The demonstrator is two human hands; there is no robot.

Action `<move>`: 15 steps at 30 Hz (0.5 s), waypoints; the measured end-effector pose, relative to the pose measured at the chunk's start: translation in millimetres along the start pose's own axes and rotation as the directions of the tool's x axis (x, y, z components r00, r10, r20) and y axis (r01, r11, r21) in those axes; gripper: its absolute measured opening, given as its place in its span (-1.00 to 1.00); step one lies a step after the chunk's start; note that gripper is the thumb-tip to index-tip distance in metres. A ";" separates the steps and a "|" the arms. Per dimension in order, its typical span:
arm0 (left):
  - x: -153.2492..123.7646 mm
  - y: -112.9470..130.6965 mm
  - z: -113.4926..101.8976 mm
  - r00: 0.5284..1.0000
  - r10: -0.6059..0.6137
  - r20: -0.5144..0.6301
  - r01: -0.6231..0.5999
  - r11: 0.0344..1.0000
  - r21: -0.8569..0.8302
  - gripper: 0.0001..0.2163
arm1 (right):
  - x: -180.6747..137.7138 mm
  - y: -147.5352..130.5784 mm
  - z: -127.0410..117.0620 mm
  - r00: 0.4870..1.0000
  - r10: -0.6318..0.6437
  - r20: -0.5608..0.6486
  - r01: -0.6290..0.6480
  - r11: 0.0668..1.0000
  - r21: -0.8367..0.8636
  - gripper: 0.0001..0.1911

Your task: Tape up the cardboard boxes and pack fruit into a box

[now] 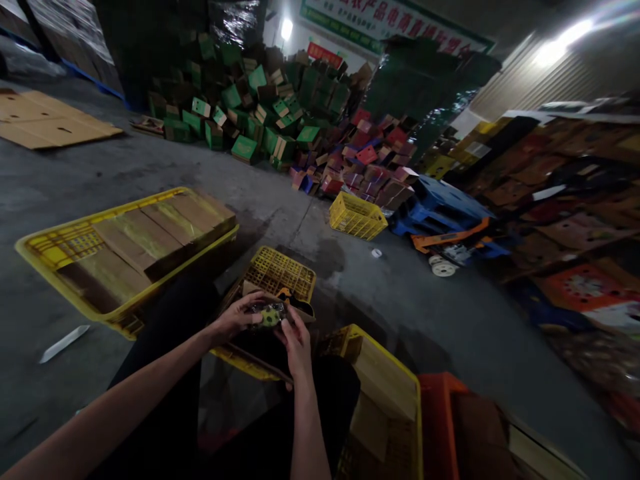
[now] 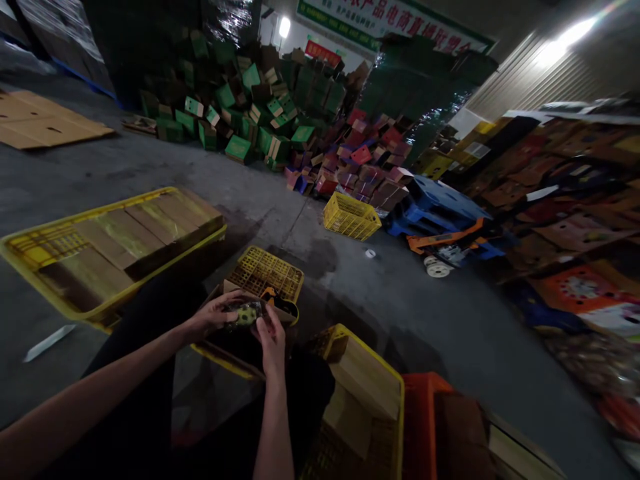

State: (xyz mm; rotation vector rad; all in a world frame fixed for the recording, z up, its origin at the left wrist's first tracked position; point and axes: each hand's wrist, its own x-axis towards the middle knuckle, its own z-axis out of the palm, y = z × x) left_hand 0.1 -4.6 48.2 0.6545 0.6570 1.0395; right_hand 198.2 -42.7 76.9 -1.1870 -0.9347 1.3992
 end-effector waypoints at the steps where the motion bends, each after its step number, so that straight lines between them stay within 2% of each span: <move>1: 0.3 -1.2 -0.6 1.000 0.013 0.002 -0.013 1.000 0.013 -0.24 | 0.7 1.0 -1.1 1.000 0.014 0.008 -0.014 1.000 0.011 -0.42; 4: 1.0 -5.4 -3.3 0.999 0.032 0.007 -0.032 0.998 0.052 -0.21 | 3.2 4.7 -4.3 0.999 0.029 0.029 -0.030 0.999 0.023 -0.47; 7: 0.0 -8.3 -5.0 1.000 0.001 0.004 -0.001 0.998 0.064 -0.18 | 4.9 7.1 -5.0 1.000 -0.004 -0.003 0.004 1.000 0.005 -0.53; 12: -2.8 -6.9 -3.3 0.986 -0.166 0.029 0.161 0.978 0.132 -0.44 | 4.9 6.6 -4.1 0.998 -0.048 -0.036 0.048 0.999 0.021 -0.63; 15: -3.7 -3.2 -0.5 0.990 -0.136 0.024 0.129 0.974 0.184 -0.51 | 4.1 5.2 -3.3 0.998 -0.054 -0.030 0.056 0.997 0.047 -0.61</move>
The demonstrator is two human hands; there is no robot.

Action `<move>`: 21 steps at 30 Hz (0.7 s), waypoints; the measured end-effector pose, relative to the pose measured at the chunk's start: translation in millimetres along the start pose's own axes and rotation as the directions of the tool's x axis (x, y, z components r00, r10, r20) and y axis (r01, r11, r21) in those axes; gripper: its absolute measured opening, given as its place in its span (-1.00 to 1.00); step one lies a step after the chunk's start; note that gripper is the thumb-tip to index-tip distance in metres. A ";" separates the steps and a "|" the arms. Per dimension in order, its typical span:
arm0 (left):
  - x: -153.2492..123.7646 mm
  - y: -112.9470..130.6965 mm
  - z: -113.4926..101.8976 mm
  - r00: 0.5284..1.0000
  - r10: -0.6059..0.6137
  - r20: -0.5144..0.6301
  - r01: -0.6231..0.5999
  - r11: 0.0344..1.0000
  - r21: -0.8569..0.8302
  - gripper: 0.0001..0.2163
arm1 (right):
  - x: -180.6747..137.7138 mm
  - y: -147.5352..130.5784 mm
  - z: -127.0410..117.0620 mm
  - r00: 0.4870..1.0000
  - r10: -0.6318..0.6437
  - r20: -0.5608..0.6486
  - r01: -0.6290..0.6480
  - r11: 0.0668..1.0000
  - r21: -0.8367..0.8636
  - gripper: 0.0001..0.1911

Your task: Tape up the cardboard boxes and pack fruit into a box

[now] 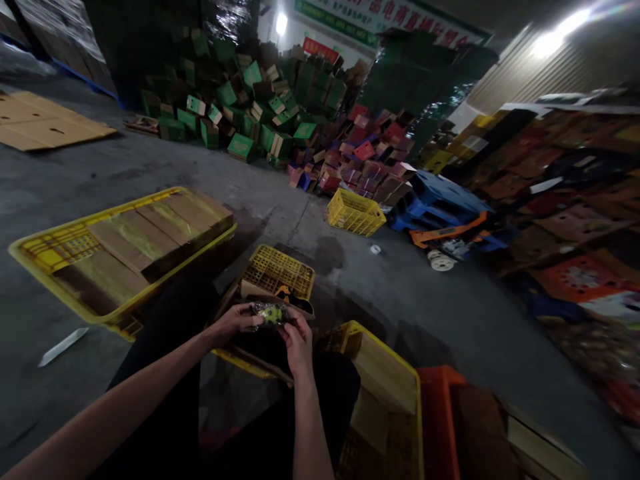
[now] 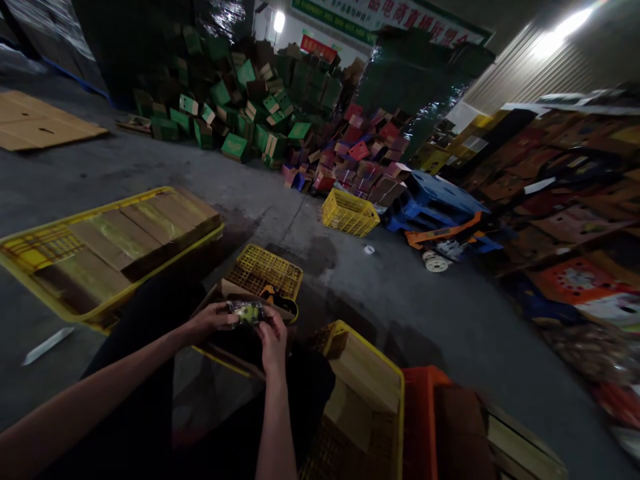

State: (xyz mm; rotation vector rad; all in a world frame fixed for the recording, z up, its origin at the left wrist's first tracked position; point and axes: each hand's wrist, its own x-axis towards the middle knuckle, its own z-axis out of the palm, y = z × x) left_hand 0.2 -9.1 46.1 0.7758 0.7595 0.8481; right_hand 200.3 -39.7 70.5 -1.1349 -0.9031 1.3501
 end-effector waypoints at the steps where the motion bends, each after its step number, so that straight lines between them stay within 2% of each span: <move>1: -0.5 1.5 0.8 1.000 0.028 0.002 -0.028 1.000 0.011 -0.51 | -0.1 -0.2 0.2 1.000 0.000 0.001 0.000 1.000 -0.002 -0.60; 8: -6.4 9.2 5.9 0.996 0.083 0.044 -0.086 0.995 0.057 -0.54 | 2.5 4.6 -3.6 0.998 -0.028 -0.048 0.020 0.986 -0.164 -0.58; 12: -7.0 9.3 6.7 0.993 0.102 0.062 -0.106 0.993 0.054 -0.55 | 3.7 8.1 -6.7 0.994 -0.036 -0.101 0.018 0.985 -0.171 -0.62; 16: -3.6 6.5 5.3 0.994 0.108 0.016 -0.109 0.992 0.063 -0.56 | 4.2 9.7 -7.1 0.990 -0.063 -0.128 0.038 0.982 -0.185 -0.64; 21: -0.1 2.2 2.3 0.999 0.033 -0.040 -0.032 0.999 0.036 -0.58 | 2.9 9.4 -7.3 0.991 0.004 -0.134 -0.025 0.986 -0.162 -0.60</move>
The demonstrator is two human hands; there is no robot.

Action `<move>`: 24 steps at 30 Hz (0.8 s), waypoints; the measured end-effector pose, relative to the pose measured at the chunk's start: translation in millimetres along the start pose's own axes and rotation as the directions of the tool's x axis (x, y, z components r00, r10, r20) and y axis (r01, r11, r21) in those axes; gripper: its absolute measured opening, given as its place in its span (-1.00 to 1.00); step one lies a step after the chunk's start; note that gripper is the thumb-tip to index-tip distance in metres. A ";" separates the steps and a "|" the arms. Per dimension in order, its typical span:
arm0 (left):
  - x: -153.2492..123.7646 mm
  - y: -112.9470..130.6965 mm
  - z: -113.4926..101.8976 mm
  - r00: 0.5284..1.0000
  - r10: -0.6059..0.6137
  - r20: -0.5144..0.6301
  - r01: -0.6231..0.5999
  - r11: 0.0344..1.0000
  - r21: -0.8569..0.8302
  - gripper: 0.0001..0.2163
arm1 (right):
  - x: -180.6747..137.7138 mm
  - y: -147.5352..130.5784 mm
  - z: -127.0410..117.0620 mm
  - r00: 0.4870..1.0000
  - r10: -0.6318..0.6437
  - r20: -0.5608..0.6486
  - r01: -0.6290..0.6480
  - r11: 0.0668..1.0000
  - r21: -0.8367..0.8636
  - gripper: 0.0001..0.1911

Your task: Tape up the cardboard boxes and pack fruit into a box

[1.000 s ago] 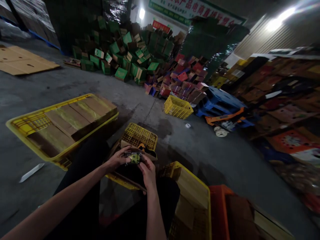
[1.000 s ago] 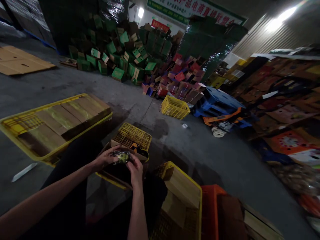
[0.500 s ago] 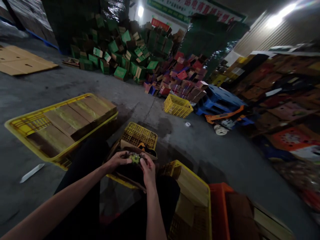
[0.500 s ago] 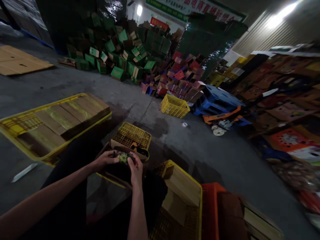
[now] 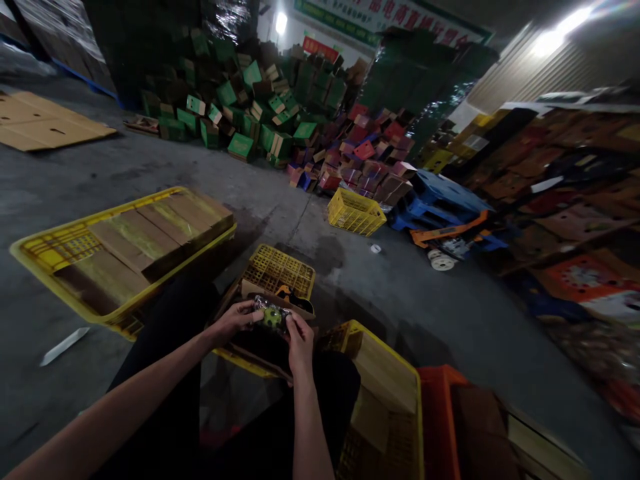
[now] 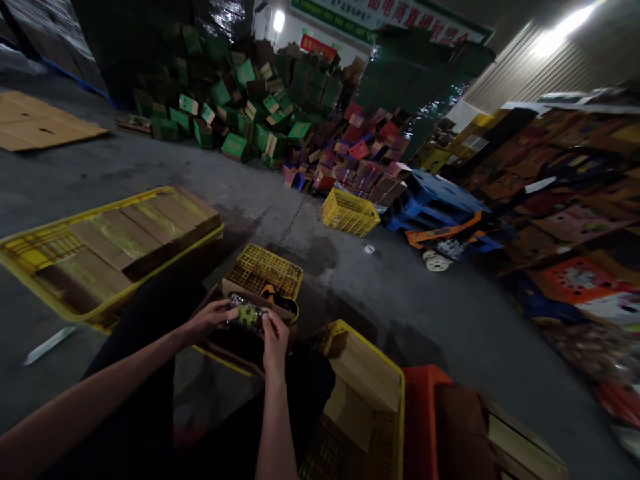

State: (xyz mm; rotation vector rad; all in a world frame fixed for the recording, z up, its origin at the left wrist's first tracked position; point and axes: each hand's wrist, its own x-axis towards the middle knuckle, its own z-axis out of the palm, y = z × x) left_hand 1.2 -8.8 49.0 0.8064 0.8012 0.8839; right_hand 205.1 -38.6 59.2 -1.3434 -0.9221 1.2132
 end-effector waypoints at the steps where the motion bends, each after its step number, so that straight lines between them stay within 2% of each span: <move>1: 0.6 -0.7 -0.8 1.000 -0.012 -0.018 0.011 1.000 -0.013 -0.58 | -0.6 -0.5 -0.1 1.000 0.009 0.002 -0.009 1.000 -0.006 -0.59; 6: 2.8 -2.9 -4.7 0.990 -0.024 -0.139 0.014 0.997 -0.075 -0.57 | -4.8 -6.8 1.7 0.999 0.005 -0.033 -0.006 0.999 -0.040 -0.59; 12: 4.0 -4.6 -5.8 0.982 -0.006 -0.187 -0.012 0.995 -0.095 -0.60 | -6.6 -13.0 6.1 0.999 0.024 -0.025 -0.023 0.999 0.045 -0.59; 17: 4.9 -6.6 -5.4 0.988 0.018 -0.154 -0.033 0.995 -0.096 -0.58 | -2.2 -7.8 4.1 0.995 0.068 -0.072 -0.063 0.996 0.060 -0.62; 24: -3.1 0.6 1.7 0.991 0.100 -0.090 -0.099 0.995 0.023 -0.62 | 2.1 7.8 -0.3 0.995 0.094 -0.017 -0.093 0.995 0.043 -0.66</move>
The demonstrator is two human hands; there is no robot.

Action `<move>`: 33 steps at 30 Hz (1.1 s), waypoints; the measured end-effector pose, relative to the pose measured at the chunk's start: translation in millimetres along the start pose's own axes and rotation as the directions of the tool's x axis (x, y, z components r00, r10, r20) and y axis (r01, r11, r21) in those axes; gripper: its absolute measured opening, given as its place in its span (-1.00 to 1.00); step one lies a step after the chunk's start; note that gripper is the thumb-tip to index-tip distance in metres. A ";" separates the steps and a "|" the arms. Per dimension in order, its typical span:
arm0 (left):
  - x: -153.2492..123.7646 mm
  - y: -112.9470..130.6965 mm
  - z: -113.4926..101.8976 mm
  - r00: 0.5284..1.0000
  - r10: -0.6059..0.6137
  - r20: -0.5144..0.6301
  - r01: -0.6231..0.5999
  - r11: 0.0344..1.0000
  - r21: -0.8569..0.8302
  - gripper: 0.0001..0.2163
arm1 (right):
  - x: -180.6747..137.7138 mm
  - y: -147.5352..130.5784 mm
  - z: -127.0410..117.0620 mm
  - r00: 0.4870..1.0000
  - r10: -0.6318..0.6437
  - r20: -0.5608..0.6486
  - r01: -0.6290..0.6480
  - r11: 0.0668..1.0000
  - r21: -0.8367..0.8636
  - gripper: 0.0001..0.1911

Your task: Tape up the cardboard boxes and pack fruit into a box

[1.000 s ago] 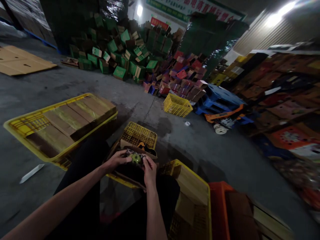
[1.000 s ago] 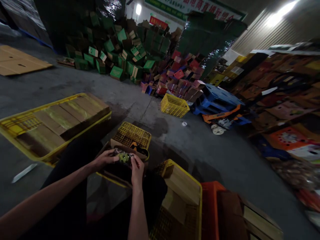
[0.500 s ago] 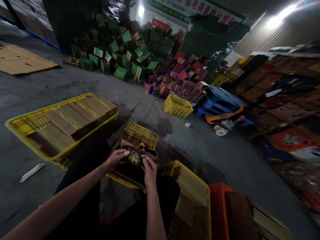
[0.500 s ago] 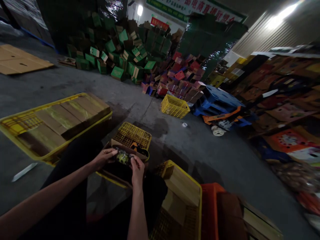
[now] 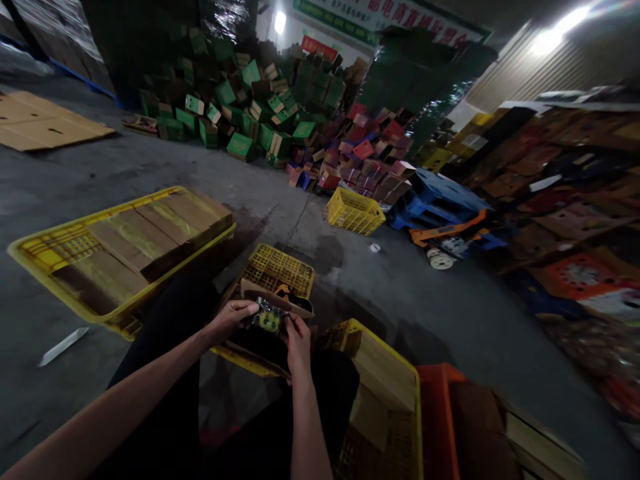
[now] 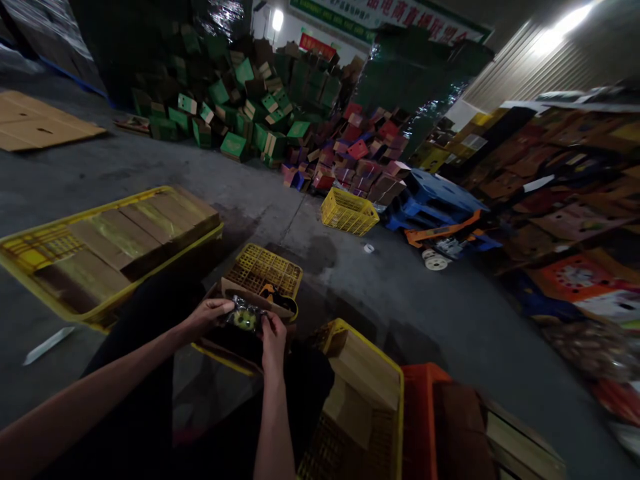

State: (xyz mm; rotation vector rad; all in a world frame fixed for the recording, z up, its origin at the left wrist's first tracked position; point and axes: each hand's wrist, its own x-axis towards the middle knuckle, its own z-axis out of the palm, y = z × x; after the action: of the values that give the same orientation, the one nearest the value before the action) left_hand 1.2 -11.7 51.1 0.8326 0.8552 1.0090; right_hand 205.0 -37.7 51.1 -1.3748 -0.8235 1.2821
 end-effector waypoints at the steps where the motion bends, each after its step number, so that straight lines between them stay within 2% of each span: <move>1: -0.8 1.3 0.6 1.000 0.002 0.003 -0.002 1.000 0.009 -0.61 | 0.6 1.4 -0.1 1.000 0.007 0.003 -0.007 1.000 -0.003 -0.65; 15: -2.0 3.4 -0.1 0.999 -0.032 -0.012 0.032 0.999 0.003 -0.60 | 0.3 4.2 -0.8 0.997 0.065 0.050 -0.058 0.990 -0.128 -0.48; 20: 2.0 -1.4 -3.3 0.997 -0.058 -0.054 0.055 0.997 -0.054 -0.59 | -2.7 -1.9 2.4 0.997 0.058 0.041 -0.052 0.990 -0.130 -0.52; 24: 6.7 -4.9 -7.5 0.984 -0.119 -0.133 0.103 0.987 -0.120 -0.57 | -3.9 -5.0 3.7 0.997 0.009 0.079 0.001 0.993 -0.116 -0.57; 30: 9.4 -6.0 -10.4 0.980 -0.169 -0.108 0.152 0.976 -0.153 -0.50 | -2.0 -6.2 1.3 0.989 -0.123 0.079 0.137 0.971 -0.198 -0.63; 33: 11.1 -7.6 -9.8 0.960 -0.252 -0.119 0.233 0.960 -0.156 -0.41 | -1.5 -7.2 0.9 0.981 -0.177 0.075 0.191 0.952 -0.241 -0.65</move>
State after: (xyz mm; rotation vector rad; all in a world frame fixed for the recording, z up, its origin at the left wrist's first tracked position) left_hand -1.5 -1.9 37.9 0.5274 0.9674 0.9047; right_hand 205.1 -37.3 58.5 -1.4250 -1.1520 1.1013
